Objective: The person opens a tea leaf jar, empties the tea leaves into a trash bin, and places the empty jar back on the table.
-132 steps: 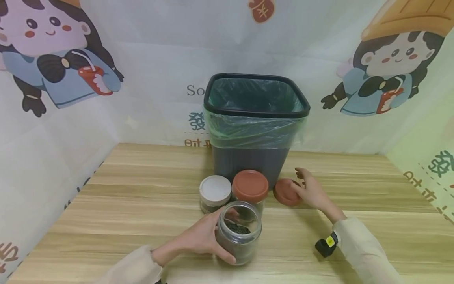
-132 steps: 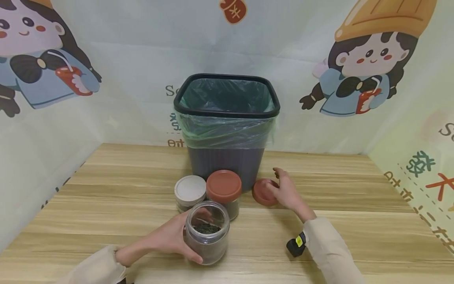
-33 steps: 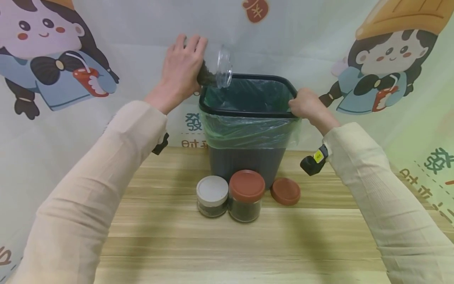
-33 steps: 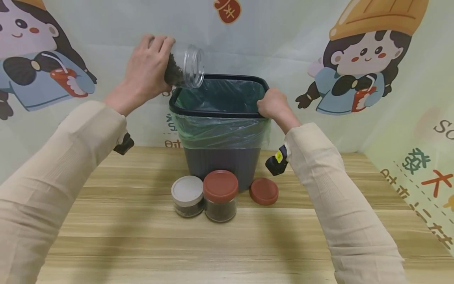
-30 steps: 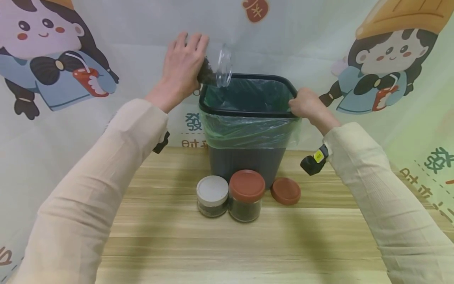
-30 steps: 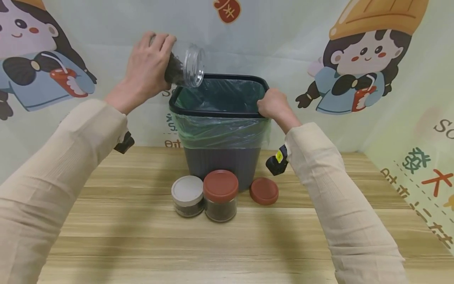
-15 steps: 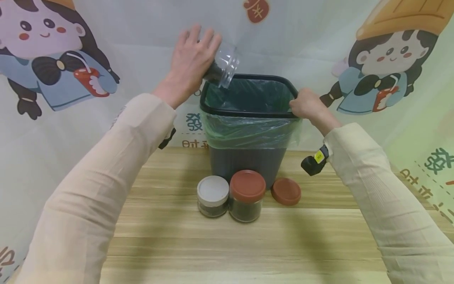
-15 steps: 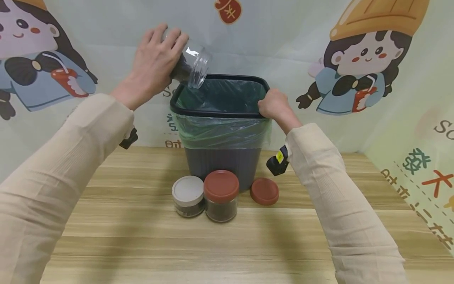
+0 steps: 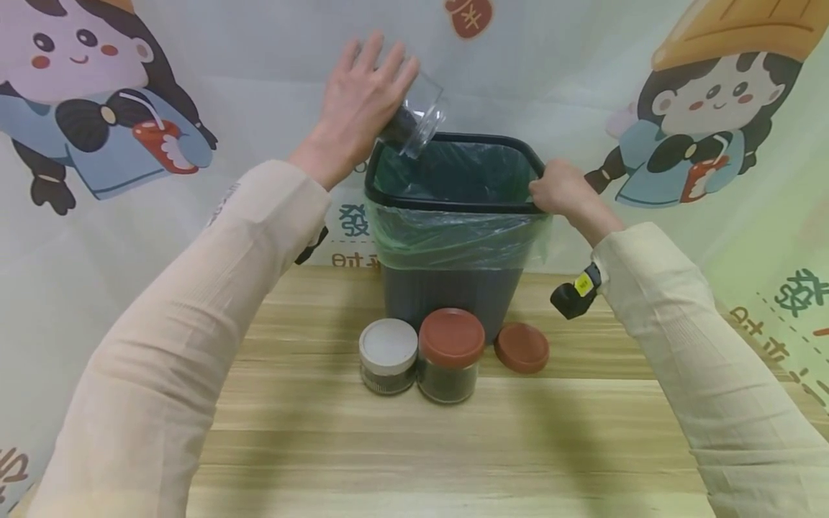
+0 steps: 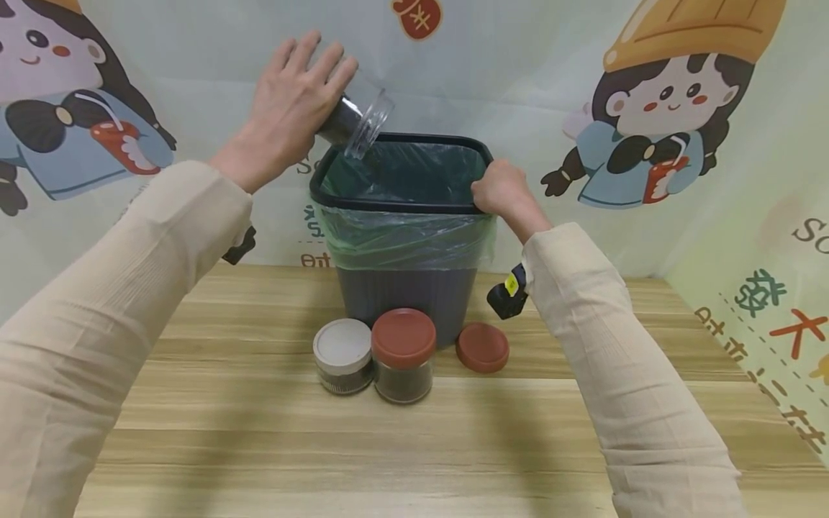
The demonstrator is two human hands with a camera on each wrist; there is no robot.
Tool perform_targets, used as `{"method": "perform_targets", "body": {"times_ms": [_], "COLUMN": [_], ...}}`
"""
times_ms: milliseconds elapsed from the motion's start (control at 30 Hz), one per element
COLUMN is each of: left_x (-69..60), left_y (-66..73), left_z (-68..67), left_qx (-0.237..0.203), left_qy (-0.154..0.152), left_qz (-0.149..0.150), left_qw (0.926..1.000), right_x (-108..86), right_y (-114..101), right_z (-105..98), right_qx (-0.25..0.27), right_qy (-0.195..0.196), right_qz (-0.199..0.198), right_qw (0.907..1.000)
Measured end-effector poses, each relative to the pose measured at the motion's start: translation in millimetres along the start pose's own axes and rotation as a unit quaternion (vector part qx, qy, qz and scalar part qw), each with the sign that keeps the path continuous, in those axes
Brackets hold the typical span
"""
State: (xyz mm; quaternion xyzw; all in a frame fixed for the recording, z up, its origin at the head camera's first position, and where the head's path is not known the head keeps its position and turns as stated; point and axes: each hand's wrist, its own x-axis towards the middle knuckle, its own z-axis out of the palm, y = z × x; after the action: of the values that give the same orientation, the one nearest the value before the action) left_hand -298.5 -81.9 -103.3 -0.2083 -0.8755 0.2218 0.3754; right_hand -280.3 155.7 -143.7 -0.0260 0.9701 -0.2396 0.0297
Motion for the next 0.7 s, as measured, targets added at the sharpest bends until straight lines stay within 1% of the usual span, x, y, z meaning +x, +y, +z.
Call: {"method": "perform_targets", "body": {"times_ms": [200, 300, 533, 700], "left_x": [2.3, 3.6, 7.7, 10.4], "left_y": [1.1, 1.4, 2.6, 3.7], "left_z": [-1.8, -2.3, -4.2, -7.3], "left_qx": [0.016, 0.023, 0.041, 0.054], "left_qy": [-0.002, 0.001, 0.028, 0.015], "left_qz": [0.004, 0.008, 0.021, 0.029], "left_qw": [0.9999, 0.9997, 0.9985, 0.9980], "right_x": [0.1, 0.3, 0.4, -0.1], "right_y": [-0.1, -0.2, 0.3, 0.4], "right_z": [0.5, 0.4, 1.4, 1.9], "right_qx": [-0.018, -0.018, -0.010, -0.011], "right_qy": [0.001, 0.004, 0.009, 0.011], "right_qz": [-0.002, -0.001, -0.004, -0.006], "right_qw": [0.9998, 0.9998, 0.9999, 0.9999]}}
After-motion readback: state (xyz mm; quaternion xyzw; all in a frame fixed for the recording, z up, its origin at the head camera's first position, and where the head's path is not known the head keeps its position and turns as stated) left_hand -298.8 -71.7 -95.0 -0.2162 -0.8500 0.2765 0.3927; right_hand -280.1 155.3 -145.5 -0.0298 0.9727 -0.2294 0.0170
